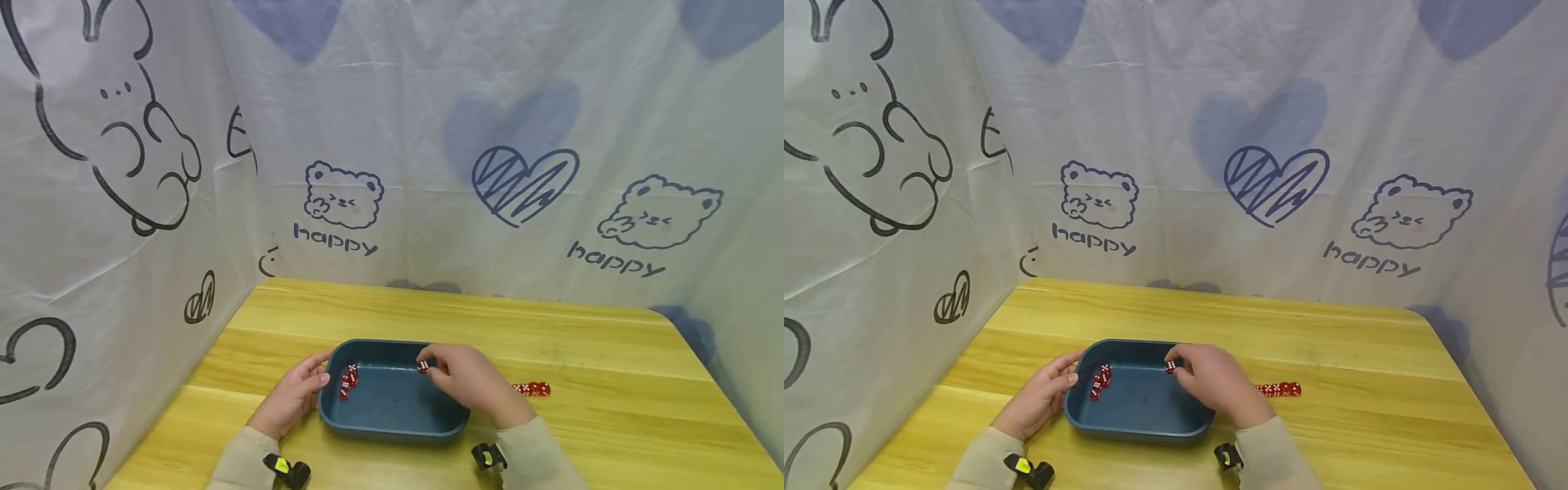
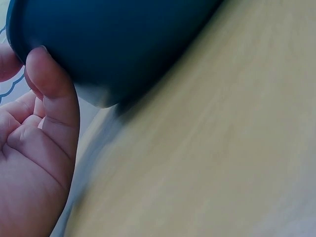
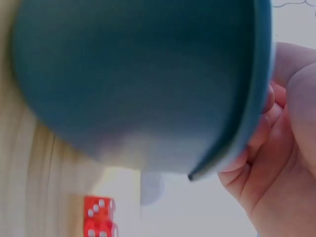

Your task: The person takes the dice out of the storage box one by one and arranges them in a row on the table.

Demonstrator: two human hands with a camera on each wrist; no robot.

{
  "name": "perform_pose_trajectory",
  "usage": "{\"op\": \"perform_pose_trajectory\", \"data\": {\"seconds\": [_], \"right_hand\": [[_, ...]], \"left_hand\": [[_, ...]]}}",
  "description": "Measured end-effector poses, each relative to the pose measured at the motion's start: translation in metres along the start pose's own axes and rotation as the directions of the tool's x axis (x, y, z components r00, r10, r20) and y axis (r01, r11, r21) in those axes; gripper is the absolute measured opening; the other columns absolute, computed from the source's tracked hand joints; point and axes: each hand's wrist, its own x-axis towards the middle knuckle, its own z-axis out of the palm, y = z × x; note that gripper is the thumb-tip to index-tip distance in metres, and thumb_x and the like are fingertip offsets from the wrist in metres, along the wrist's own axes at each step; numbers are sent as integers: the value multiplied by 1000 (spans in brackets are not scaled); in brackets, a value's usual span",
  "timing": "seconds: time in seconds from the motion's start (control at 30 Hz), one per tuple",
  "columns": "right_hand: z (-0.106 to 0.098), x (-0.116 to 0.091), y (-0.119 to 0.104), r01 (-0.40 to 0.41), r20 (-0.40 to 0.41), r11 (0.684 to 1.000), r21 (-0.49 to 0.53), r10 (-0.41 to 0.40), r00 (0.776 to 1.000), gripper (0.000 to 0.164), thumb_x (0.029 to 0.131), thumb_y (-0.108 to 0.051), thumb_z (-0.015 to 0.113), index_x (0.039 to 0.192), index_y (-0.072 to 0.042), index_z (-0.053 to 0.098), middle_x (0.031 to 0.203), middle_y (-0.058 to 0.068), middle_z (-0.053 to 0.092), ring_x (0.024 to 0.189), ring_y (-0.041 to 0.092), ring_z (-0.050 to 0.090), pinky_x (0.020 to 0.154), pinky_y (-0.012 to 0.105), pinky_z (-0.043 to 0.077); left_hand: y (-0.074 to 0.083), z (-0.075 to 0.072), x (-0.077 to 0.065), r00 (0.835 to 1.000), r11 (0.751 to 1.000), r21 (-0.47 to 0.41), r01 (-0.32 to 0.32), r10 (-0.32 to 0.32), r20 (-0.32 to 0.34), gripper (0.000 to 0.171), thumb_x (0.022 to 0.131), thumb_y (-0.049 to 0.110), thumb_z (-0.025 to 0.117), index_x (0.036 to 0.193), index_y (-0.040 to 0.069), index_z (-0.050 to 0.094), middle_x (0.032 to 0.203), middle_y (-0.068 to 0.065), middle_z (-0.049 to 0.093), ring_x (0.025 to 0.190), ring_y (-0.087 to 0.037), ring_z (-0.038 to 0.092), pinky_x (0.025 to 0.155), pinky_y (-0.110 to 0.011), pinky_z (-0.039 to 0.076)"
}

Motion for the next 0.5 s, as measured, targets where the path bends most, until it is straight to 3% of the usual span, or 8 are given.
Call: {"op": "perform_pose_trajectory", "data": {"seconds": [0.3,0.5], "right_hand": [[-14,-15,17,-71,-5,997,0,71,997,25,99,-15,60,121,-18,71,59,-8,44,50,7,34,53,28,36],[-24,-26,27,-143,-4,989,31,143,990,26,97,-13,60,120,-20,71,58,-7,48,49,11,42,52,28,39]], "left_hand": [[0,0,1,1000,1000,4,5,-5,-1,57,105,9,52,155,-2,28,116,-22,53,93,-21,62,73,-29,57],[-1,0,1,1000,1000,0,1,-1,-1,56,105,8,51,155,-3,28,114,-20,52,90,-19,61,71,-28,56]]}}
